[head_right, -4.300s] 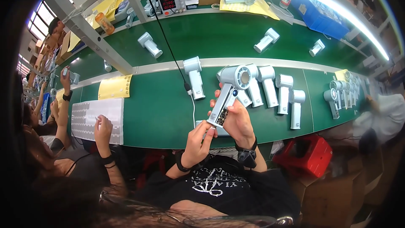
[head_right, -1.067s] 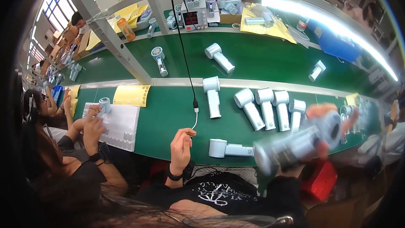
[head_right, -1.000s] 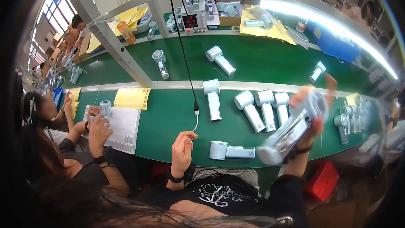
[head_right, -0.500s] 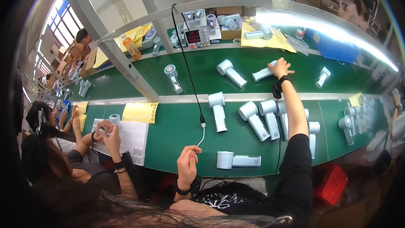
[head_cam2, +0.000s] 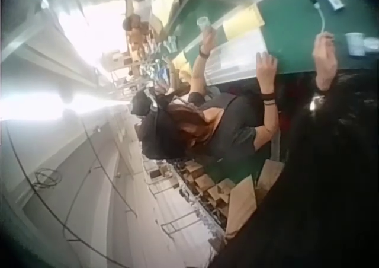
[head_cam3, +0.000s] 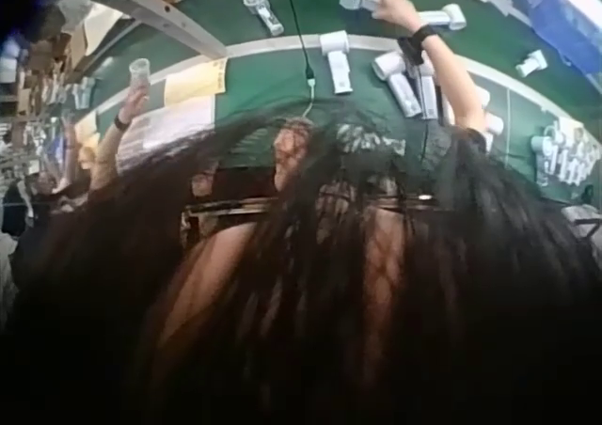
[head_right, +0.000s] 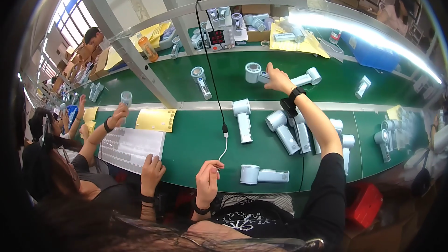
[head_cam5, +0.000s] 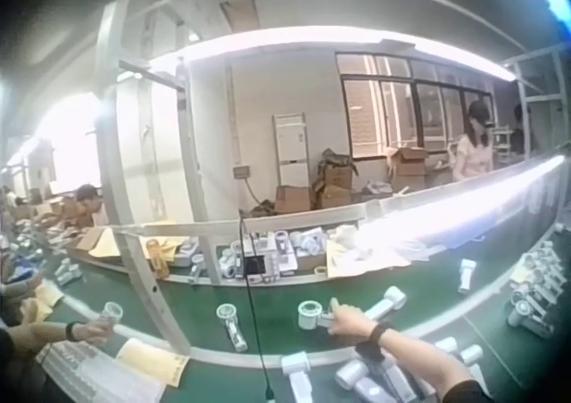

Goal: The person picks up a handheld fan, presses its buttons, and turns it over before placing it back on the table. They then pick up another handheld fan and repeat the process of testing the buttons and inspecting the device.

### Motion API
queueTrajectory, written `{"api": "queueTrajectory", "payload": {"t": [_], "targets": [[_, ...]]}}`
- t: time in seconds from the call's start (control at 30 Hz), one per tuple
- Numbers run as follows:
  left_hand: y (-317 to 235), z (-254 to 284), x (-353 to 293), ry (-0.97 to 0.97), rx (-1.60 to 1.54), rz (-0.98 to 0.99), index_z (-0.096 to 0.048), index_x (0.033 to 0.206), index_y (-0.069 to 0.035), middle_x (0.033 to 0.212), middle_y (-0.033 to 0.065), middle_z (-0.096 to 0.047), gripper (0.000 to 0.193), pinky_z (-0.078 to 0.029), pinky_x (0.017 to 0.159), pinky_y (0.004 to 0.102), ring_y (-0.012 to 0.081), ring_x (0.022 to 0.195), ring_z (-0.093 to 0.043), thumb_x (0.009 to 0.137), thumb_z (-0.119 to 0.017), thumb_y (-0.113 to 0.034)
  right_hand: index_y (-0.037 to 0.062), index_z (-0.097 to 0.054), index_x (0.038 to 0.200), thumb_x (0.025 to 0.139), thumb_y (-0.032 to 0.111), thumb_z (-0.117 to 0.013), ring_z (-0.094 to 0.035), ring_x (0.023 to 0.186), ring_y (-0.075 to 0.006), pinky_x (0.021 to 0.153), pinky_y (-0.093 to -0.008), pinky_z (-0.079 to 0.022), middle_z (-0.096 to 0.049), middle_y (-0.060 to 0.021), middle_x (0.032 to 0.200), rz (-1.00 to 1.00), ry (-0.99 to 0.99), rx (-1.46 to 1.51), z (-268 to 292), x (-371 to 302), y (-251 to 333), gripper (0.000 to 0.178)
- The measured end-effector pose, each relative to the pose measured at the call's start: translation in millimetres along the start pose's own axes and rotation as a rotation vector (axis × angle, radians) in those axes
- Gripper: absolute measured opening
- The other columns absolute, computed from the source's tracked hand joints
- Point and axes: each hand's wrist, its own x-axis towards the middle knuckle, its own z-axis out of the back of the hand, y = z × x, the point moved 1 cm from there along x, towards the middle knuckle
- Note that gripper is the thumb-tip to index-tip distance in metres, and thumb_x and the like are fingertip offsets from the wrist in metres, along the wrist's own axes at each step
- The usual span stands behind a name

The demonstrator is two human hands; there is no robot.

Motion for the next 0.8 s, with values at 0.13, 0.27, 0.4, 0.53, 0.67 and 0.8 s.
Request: {"api": "queueTrajectory", "payload": {"t": [0.13, 0.27, 0.4, 0.53, 0.67, 0.8], "targets": [[-4, -3, 0, 0.023, -0.051, 0.024, -0.056, 0.081, 0.007, 0.089, 0.0119, -0.061, 0.030, -0.040, 0.055, 0.0251, 0.0119, 0.059, -0.050, 0.098, -0.039, -0.010, 0.0046, -0.040, 0.121, 0.069, 0.023, -0.077, -0.064, 0.078, -0.0327, 0.075, -0.0433, -0.052, -0.062, -0.0159, 0.102, -0.013, -0.090, 0.265, 33, -54, 32, 0.067], [-4, -18, -1, 0.084, -0.183, 0.023, -0.054, 0.080, 0.006, 0.087, 0.0122, -0.062, 0.033, -0.041, 0.057, 0.0260, 0.0132, 0.062, -0.051, 0.099, -0.038, -0.014, 0.0017, -0.040, 0.123, 0.079, 0.016, -0.067, -0.063, 0.081, -0.0214, 0.073, -0.0345, -0.052, -0.058, -0.0128, 0.104, 0.033, -0.106, 0.652, 38, -132, 62, 0.054], [-17, -34, 0, 0.196, -0.245, 0.002, -0.052, 0.079, 0.004, 0.087, 0.0123, -0.062, 0.033, -0.042, 0.060, 0.0267, 0.0145, 0.065, -0.053, 0.100, -0.037, -0.017, 0.0012, -0.036, 0.131, 0.089, 0.017, -0.054, -0.056, 0.097, -0.0184, 0.083, -0.0371, -0.051, -0.052, -0.0120, 0.114, 0.097, 0.064, 1.512, 22, -198, 94, 0.048], [-29, -48, 3, 0.306, -0.243, -0.043, -0.051, 0.081, 0.002, 0.085, 0.0118, -0.061, 0.030, -0.043, 0.061, 0.0276, 0.0162, 0.066, -0.054, 0.100, -0.037, -0.016, -0.0010, -0.031, 0.135, 0.091, 0.020, -0.051, -0.052, 0.105, -0.0205, 0.085, -0.0406, -0.051, -0.046, -0.0139, 0.123, 0.191, -0.024, 1.753, -5, -232, 123, 0.053], [-34, -62, 4, 0.346, -0.256, -0.081, -0.052, 0.086, 0.002, 0.083, 0.0123, -0.059, 0.019, -0.044, 0.063, 0.0313, 0.0225, 0.069, -0.055, 0.097, -0.042, -0.011, -0.0008, -0.029, 0.136, 0.092, 0.019, -0.048, -0.052, 0.106, -0.0218, 0.085, -0.0412, -0.051, -0.044, -0.0145, 0.125, 0.190, -0.076, 1.905, -12, -254, 141, 0.053], [-35, -69, 2, 0.347, -0.191, -0.063, -0.052, 0.092, 0.002, 0.084, 0.0156, -0.057, 0.008, -0.045, 0.067, 0.0378, 0.0332, 0.076, -0.057, 0.091, -0.050, -0.005, -0.0010, -0.028, 0.137, 0.091, 0.021, -0.049, -0.050, 0.106, -0.0219, 0.082, -0.0432, -0.052, -0.042, -0.0145, 0.127, 0.149, -0.145, 1.938, -19, -258, 148, 0.054]]}}
